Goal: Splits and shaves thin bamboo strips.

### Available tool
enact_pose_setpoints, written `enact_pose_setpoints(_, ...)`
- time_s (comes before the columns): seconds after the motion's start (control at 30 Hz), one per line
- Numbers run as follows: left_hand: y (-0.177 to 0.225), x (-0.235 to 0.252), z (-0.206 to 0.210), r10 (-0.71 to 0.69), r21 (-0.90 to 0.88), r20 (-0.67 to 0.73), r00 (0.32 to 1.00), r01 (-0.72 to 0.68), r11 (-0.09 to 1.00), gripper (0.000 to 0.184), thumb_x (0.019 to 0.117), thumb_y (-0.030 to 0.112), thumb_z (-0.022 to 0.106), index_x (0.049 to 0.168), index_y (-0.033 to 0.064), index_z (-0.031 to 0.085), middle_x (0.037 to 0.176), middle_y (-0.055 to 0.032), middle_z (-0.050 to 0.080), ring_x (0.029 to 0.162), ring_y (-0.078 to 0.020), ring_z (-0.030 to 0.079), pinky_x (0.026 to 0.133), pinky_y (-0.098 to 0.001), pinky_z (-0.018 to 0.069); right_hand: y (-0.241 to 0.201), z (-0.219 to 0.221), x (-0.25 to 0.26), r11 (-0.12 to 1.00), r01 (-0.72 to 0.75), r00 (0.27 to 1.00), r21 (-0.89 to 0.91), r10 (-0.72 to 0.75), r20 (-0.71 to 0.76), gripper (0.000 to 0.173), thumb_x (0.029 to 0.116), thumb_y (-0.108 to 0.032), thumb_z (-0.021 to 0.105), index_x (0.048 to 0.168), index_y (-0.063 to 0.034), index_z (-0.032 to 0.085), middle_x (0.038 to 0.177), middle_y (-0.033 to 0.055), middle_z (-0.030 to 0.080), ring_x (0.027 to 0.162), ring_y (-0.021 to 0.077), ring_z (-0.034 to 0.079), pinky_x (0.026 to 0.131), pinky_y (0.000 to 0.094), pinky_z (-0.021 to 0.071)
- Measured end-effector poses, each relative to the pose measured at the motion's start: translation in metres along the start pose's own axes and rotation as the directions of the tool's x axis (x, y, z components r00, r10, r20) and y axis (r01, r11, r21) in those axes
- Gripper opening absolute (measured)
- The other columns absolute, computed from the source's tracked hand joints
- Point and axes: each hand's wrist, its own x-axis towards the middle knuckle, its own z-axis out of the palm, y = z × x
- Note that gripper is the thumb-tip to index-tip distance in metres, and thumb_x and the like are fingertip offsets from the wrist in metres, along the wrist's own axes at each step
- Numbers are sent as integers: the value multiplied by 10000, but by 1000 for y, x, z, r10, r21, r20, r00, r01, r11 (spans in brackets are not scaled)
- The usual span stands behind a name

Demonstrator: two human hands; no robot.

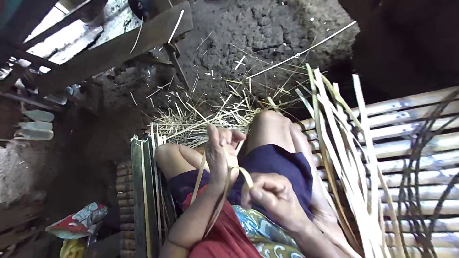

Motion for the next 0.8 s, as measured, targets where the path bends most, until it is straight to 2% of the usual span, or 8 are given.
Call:
enact_pose_setpoints(0.1,3,9,-11,-59,-133,-117,991,44,990,568,1081,558,295,657,280,551,642,113,563,783,-33,644,838,-242,543,-2,0,-7,990,-21,998,-138,28,51,383,1082,-409,469,968,-124,697,856,-61,700,802,-26,653,730,158,550)
enact_pose_setpoints(0.2,1,-2,-3,-47,-77,-83,995,41,996,550,1072,583,293,682,283,538,684,117,557,824,-24,631,852,-239,534,-4,-13,16,974,-74,997,-213,71,-20,503,1051,-569,385,1312,-226,645,877,-127,661,745,-33,611,677,176,539)
enact_pose_setpoints(0.3,-1,-8,3,-3,-46,1,1000,3,999,513,1058,582,368,695,266,547,719,110,563,839,-24,630,833,-213,535,-10,-20,35,986,-66,998,-151,68,6,220,1011,-378,608,1033,-192,722,846,-130,671,758,-36,619,689,158,537)
enact_pose_setpoints(0.37,3,1,-4,16,5,-25,1000,-16,1000,536,1071,581,291,690,293,534,691,133,561,816,-18,627,831,-222,533,-21,-23,27,975,-68,984,-214,102,149,260,1025,-354,595,872,-177,707,826,-141,645,792,-78,592,717,117,497)
enact_pose_setpoints(0.5,6,21,-31,-28,-170,-43,999,20,985,554,1064,586,299,698,290,592,673,126,608,770,-20,663,787,-213,559,-27,-15,-1,970,-26,859,-241,145,491,363,1043,-340,589,859,-48,700,766,-10,638,763,-34,587,686,116,468)
enact_pose_setpoints(0.63,9,1,-23,-403,-292,436,805,550,783,677,944,786,329,573,246,500,496,119,450,418,21,455,404,-142,365,-25,-16,16,886,58,998,-461,-66,0,226,1036,-350,591,925,-224,742,860,-163,689,781,-79,623,709,119,527)
enact_pose_setpoints(0.7,13,-10,-18,-464,-182,444,767,584,791,590,1018,641,403,607,229,501,503,110,470,401,18,454,398,-137,394,-25,-23,33,842,86,962,-532,-210,-176,170,1017,-365,617,917,-306,741,875,-220,695,730,-87,616,647,118,522)
enact_pose_setpoints(0.8,16,-14,-18,-457,-179,257,852,506,844,567,1081,518,355,603,231,457,487,112,395,392,15,384,407,-140,359,-27,-18,36,820,61,996,-570,-89,-21,294,1031,-411,572,927,-223,771,897,-157,709,818,-67,637,729,137,536)
